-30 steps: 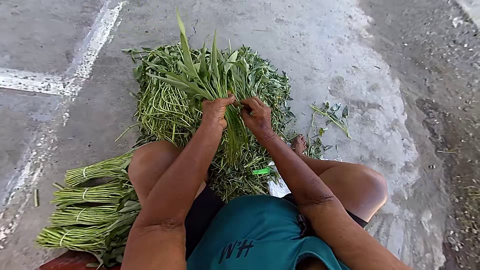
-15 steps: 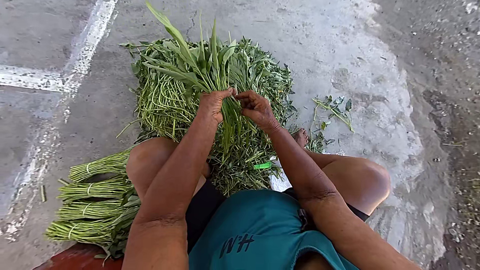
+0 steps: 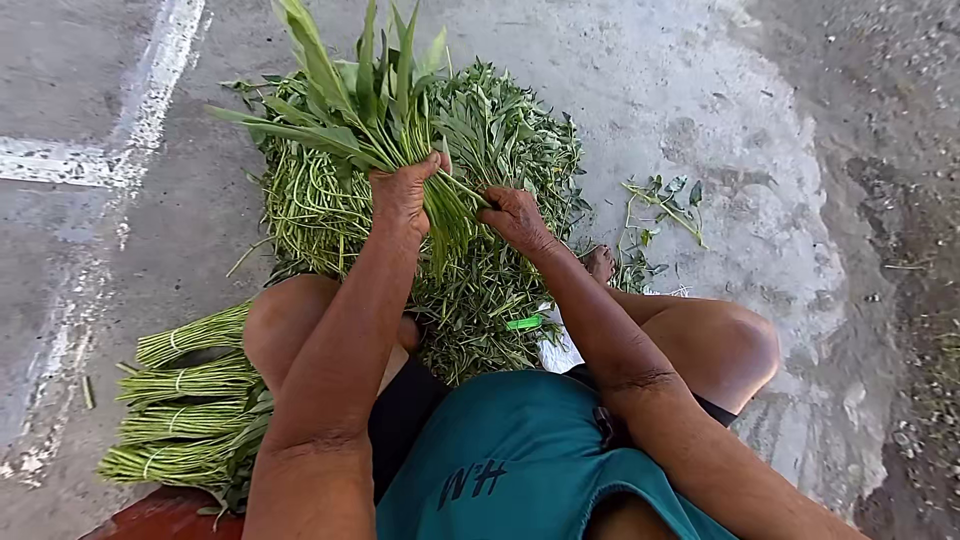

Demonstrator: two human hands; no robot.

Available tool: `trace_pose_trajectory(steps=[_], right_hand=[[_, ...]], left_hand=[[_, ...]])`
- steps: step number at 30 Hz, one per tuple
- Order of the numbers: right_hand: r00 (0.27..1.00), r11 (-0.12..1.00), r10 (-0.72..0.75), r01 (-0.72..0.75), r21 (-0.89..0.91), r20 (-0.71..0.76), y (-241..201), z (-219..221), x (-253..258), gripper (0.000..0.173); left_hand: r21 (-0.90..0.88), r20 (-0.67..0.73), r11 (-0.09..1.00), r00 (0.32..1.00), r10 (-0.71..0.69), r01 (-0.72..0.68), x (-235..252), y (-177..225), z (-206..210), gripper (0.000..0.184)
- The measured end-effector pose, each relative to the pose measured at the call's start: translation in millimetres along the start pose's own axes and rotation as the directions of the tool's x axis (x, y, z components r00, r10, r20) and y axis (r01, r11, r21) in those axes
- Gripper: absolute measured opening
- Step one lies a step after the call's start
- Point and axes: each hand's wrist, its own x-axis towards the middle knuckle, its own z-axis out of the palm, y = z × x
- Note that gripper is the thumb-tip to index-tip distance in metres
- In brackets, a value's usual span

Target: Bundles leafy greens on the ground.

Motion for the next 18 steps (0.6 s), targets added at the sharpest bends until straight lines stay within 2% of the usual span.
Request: trace_pose_trajectory(steps=[2, 5, 9, 11, 15, 18], right_hand=[[0.998, 0.989, 0.023, -0.031, 0.146, 0.056, 13, 0, -9, 0.018], [0.996, 0.937, -0.032, -0.001, 0.349, 0.088, 12, -6, -20, 0.018], [0.997, 0.869, -0.058, 0.030, 0.493, 0.042, 3, -11, -29, 0.031], [0.998, 0.834, -0.031, -0.002, 0.552, 0.050, 8, -7, -34, 0.034], [0.996, 0.732, 0.042, -0.083, 0.677, 0.076, 23, 3, -48, 0.032], [0.984, 0.706, -0.019, -0.111, 0.700, 0.175, 29, 7, -52, 0.028]], left_hand=[[-0.062, -0.013, 0.998, 1.000, 0.012, -0.013, 5, 13, -5, 0.024], [-0.122, 0.009, 0.992, 0.999, -0.032, 0.033, 6, 23, -10, 0.021], [-0.196, 0.080, 0.976, 0.994, -0.077, 0.092, 4, 30, -12, 0.019], [-0.217, 0.139, 0.972, 0.988, -0.064, 0.093, 2, 29, -13, 0.014], [-0.272, 0.190, 0.958, 0.981, -0.036, 0.088, 1, 32, -18, 0.006], [-0.290, 0.158, 0.955, 0.987, -0.019, 0.064, 1, 37, -20, 0.006]])
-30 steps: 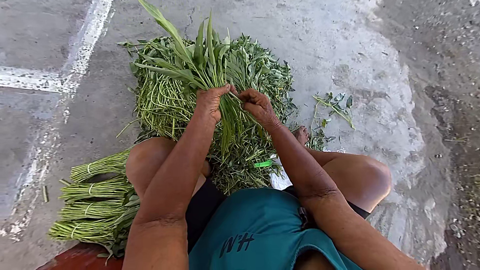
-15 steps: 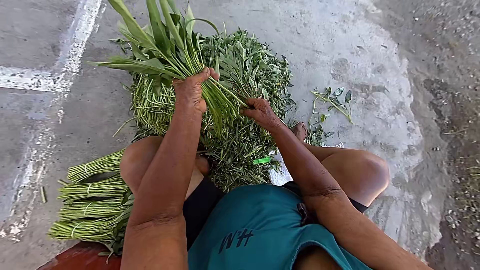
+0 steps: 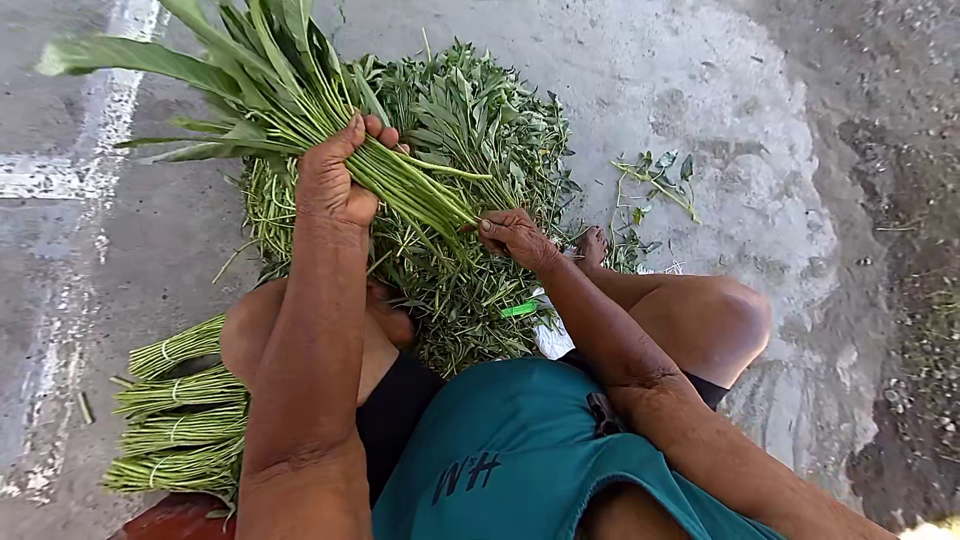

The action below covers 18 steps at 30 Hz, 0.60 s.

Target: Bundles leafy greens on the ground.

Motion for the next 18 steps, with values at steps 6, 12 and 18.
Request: trace_pose_trajectory(steps=[6, 12, 18], right_hand=[[0.984, 0.971, 0.180, -0.178, 0.159, 0.002, 15, -4, -1, 0.034], [0.853, 0.909, 0.415, -0.405, 0.101, -0.316, 77, -34, 3, 0.037], [0.804, 0.634, 0.303, -0.571, -0.522, -0.512, 110, -70, 53, 0.029]], left_hand=[[0.080, -0.133, 0.996, 0.989, 0.060, -0.050, 5, 5, -7, 0.005], [0.173, -0.137, 0.967, 0.968, 0.210, -0.185, 10, 25, -22, 0.011], [0.243, -0.073, 0.952, 0.975, 0.209, -0.186, 10, 28, -25, 0.017]])
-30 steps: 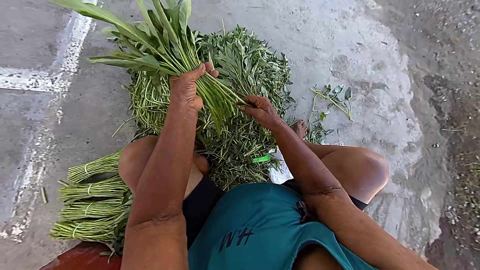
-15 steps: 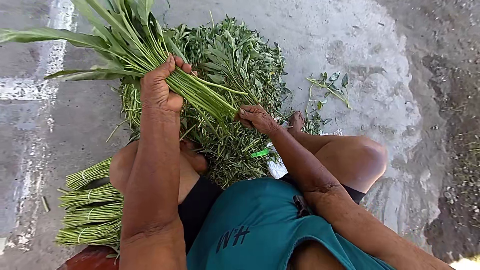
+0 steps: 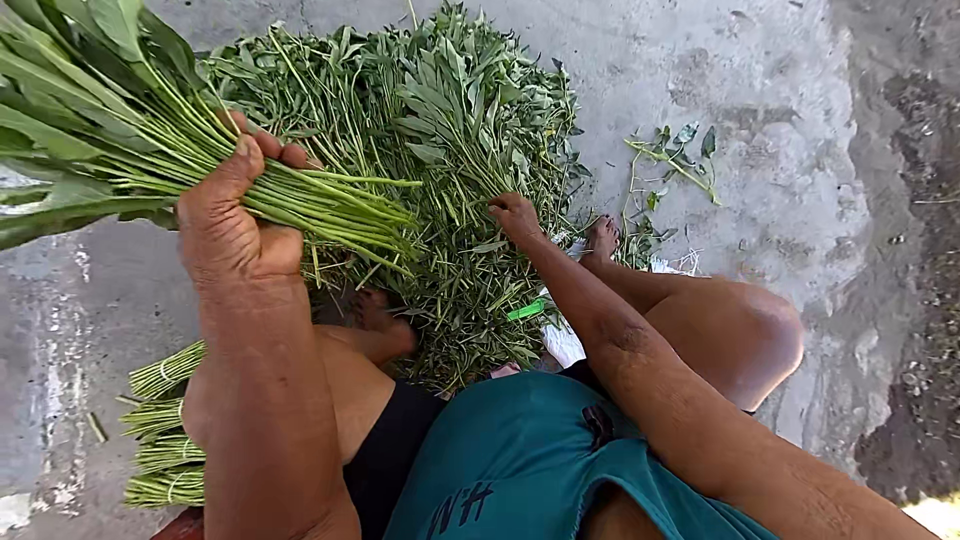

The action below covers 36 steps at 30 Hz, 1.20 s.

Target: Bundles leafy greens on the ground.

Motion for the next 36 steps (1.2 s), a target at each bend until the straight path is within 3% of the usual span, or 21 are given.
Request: trace_pose_trajectory(steps=[3, 7, 12, 18, 20, 23, 27, 32, 36], right_hand=[[0.999, 0.969, 0.001, -0.013, -0.248, -0.051, -10, 4, 35, 0.027], [0.996, 0.904, 0.059, -0.082, -0.419, -0.066, -22, 5, 66, 0.034], [0.976, 0.902, 0.118, -0.181, -0.391, -0.181, -20, 2, 80, 0.041], [0.988, 0.837, -0.119, 0.048, -0.546, -0.095, -2, 1, 83, 0.029], [0.989, 0.830, -0.134, 0.073, -0.554, -0.070, -3, -3, 87, 0.026], [0.975, 0.892, -0.154, 0.069, -0.446, -0.157, -10, -9, 87, 0.022], [0.942, 0.980, -0.179, 0.146, -0.132, -0.282, -32, -19, 66, 0.018], [0.861, 0.899, -0.349, 0.419, 0.126, -0.371, -42, -21, 11, 0.014], [0.795, 0.802, -0.467, 0.566, 0.194, -0.387, -57, -23, -29, 0.014]], left_hand=[[0.047, -0.012, 0.996, 0.997, -0.079, 0.080, 2, -10, 3, 0.018], [0.052, -0.059, 0.990, 0.990, -0.128, 0.131, 5, -16, 9, 0.017], [0.075, -0.031, 0.986, 0.989, -0.145, 0.147, 6, -20, 5, 0.018], [0.118, -0.051, 0.983, 0.989, -0.138, 0.144, 2, -21, 3, 0.020], [0.117, -0.086, 0.982, 0.986, -0.140, 0.149, 0, -23, 5, 0.023], [0.105, -0.090, 0.977, 0.981, -0.174, 0.183, 0, -26, 8, 0.028], [0.051, -0.115, 0.970, 0.967, -0.229, 0.236, 4, -32, 14, 0.022], [0.012, -0.228, 0.957, 0.933, -0.279, 0.290, 3, -46, 25, 0.022], [-0.026, -0.299, 0.949, 0.904, -0.307, 0.314, 1, -57, 27, 0.029]])
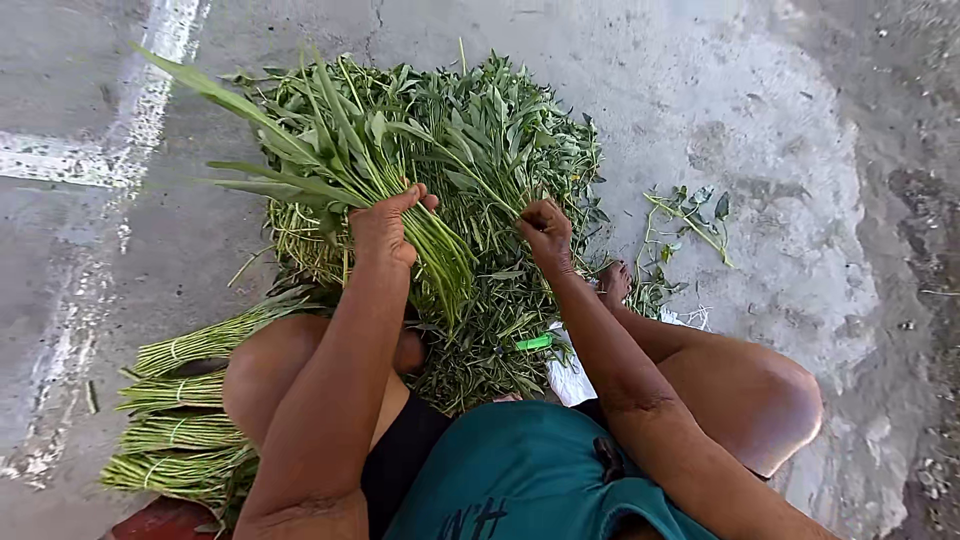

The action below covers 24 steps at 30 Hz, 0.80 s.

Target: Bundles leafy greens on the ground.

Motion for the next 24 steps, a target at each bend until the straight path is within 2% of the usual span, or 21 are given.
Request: trace_pose_trajectory(steps=[6, 9, 13, 15, 17, 20, 22, 24], right_hand=[[0.975, 0.981, -0.195, 0.192, 0.036, 0.106, -51, -3, -16, 0.010], [0.956, 0.967, -0.257, 0.253, 0.044, 0.145, -64, -6, -22, 0.008], [0.946, 0.961, -0.276, 0.267, 0.074, 0.169, -69, -11, -27, 0.007], [0.945, 0.967, -0.255, 0.246, 0.071, 0.204, -69, -12, -29, 0.009], [0.948, 0.983, -0.181, 0.163, 0.090, 0.261, -72, -14, -32, 0.016], [0.913, 0.987, -0.045, -0.021, 0.157, 0.406, -86, -18, -30, 0.049], [0.861, 0.977, -0.031, -0.081, 0.197, 0.507, -97, -18, -23, 0.066], [0.815, 0.968, -0.051, -0.103, 0.230, 0.578, -107, -15, -16, 0.071]], left_hand=[[0.005, 0.005, 0.998, 0.998, -0.067, 0.067, -2, -5, 1, 0.033], [0.074, 0.003, 0.995, 0.998, -0.062, 0.062, -2, -9, 2, 0.032], [0.070, -0.009, 0.992, 0.995, -0.100, 0.101, -4, -9, 1, 0.035], [0.043, 0.030, 0.992, 0.993, -0.118, 0.117, -6, -7, 1, 0.035], [0.018, 0.067, 0.994, 0.992, -0.108, 0.107, -8, -5, 1, 0.030], [0.038, 0.087, 0.995, 0.991, -0.098, 0.095, -13, -4, 4, 0.036], [0.055, 0.096, 0.994, 0.991, -0.096, 0.091, -16, -4, 7, 0.041], [0.059, 0.121, 0.995, 0.989, -0.088, 0.081, -18, -8, 9, 0.043]])
